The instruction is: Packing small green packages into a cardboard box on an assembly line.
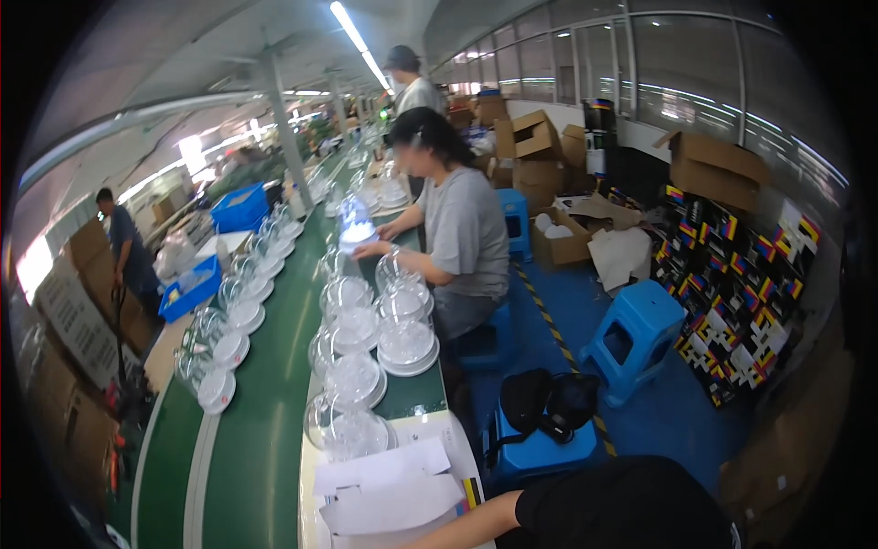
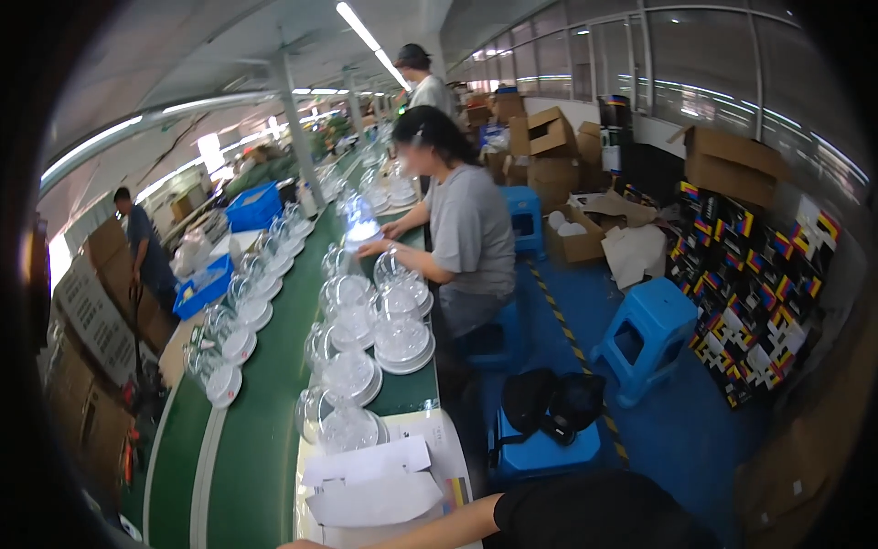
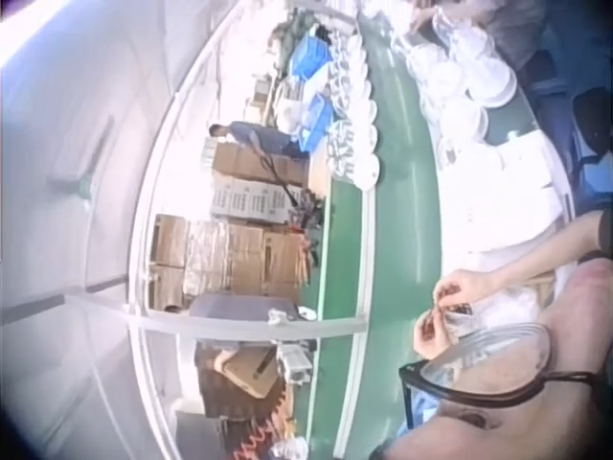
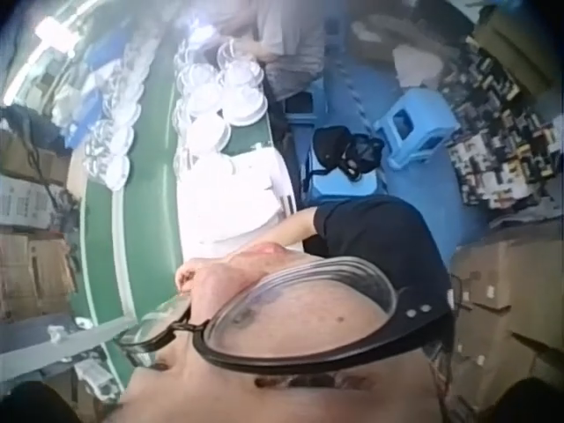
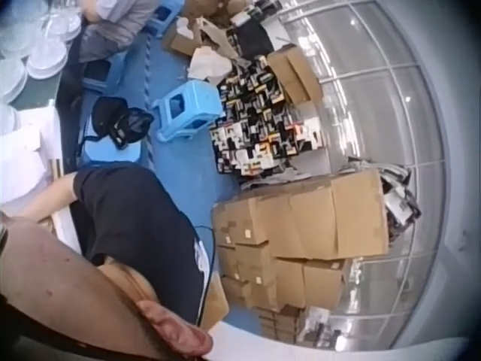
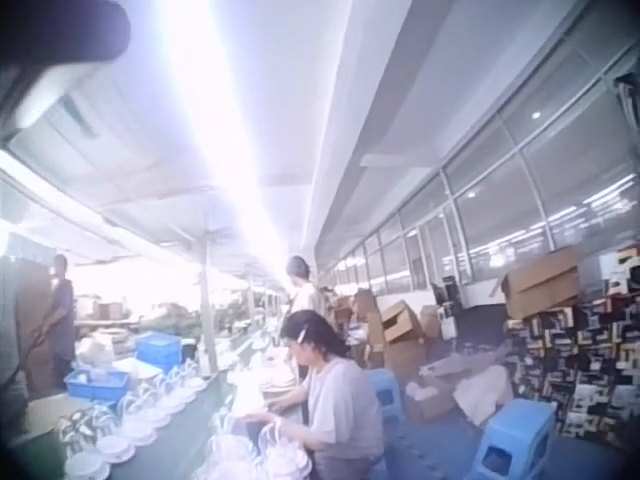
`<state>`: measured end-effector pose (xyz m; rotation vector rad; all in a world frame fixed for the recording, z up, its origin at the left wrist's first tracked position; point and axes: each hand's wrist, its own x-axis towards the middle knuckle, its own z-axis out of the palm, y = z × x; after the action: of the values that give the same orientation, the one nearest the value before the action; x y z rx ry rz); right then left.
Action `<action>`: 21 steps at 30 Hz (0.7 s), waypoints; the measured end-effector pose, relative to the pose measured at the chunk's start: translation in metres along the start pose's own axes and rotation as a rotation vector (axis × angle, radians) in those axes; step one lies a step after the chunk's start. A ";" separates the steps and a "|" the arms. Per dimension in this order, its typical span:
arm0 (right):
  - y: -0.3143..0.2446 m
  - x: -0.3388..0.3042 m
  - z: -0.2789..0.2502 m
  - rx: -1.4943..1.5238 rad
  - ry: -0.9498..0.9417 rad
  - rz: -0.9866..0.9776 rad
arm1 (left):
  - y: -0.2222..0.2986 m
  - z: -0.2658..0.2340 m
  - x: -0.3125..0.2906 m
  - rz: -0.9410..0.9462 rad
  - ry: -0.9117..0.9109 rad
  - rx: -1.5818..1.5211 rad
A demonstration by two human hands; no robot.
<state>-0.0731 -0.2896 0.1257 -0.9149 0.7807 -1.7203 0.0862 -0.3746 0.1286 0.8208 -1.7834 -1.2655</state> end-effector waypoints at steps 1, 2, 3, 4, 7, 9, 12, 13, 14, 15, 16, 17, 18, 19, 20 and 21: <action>0.002 0.002 0.001 -0.095 -0.005 -0.070 | -0.005 -0.004 0.000 0.060 0.021 0.046; 0.005 0.002 0.001 -0.124 0.018 -0.084 | -0.010 -0.005 0.003 0.106 -0.013 -0.024; 0.006 0.004 -0.002 -0.127 0.026 -0.096 | -0.015 -0.005 0.007 0.115 -0.024 -0.025; 0.010 0.002 -0.005 -0.080 0.002 -0.104 | -0.014 -0.002 0.005 0.051 0.003 -0.062; 0.022 0.002 -0.009 -0.014 -0.018 -0.123 | -0.049 -0.014 0.007 0.065 0.016 -0.002; 0.019 0.003 -0.010 -0.001 -0.014 -0.134 | -0.070 -0.024 0.012 0.143 0.002 0.089; -0.011 -0.001 -0.006 -0.141 -0.006 -0.053 | -0.071 -0.027 0.018 0.215 -0.104 0.221; -0.021 -0.005 -0.004 -0.188 -0.002 -0.024 | -0.065 -0.023 0.014 0.174 -0.070 0.253; -0.026 -0.006 -0.002 -0.234 0.002 0.005 | -0.059 -0.018 0.011 0.133 -0.036 0.284; -0.029 -0.007 0.000 -0.235 0.003 0.005 | -0.055 -0.015 0.010 0.133 -0.036 0.283; -0.032 -0.009 0.003 -0.292 0.023 -0.019 | -0.049 -0.011 0.009 0.137 -0.035 0.255; -0.034 -0.010 0.005 -0.349 0.043 -0.044 | -0.043 -0.008 0.007 0.141 -0.034 0.228; -0.030 -0.009 0.005 -0.349 0.042 -0.043 | -0.037 -0.004 0.005 0.145 -0.031 0.200; -0.026 -0.005 0.004 -0.361 0.042 0.011 | -0.031 -0.001 0.006 0.153 -0.031 0.173; -0.022 -0.003 0.003 -0.372 0.040 0.066 | -0.025 0.001 0.007 0.160 -0.030 0.146; -0.018 -0.001 0.001 -0.372 0.040 0.062 | -0.020 0.004 0.009 0.167 -0.029 0.119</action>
<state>-0.0800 -0.2829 0.1415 -1.0938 1.1700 -1.5701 0.0801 -0.3861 0.1106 0.7047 -1.9232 -1.0764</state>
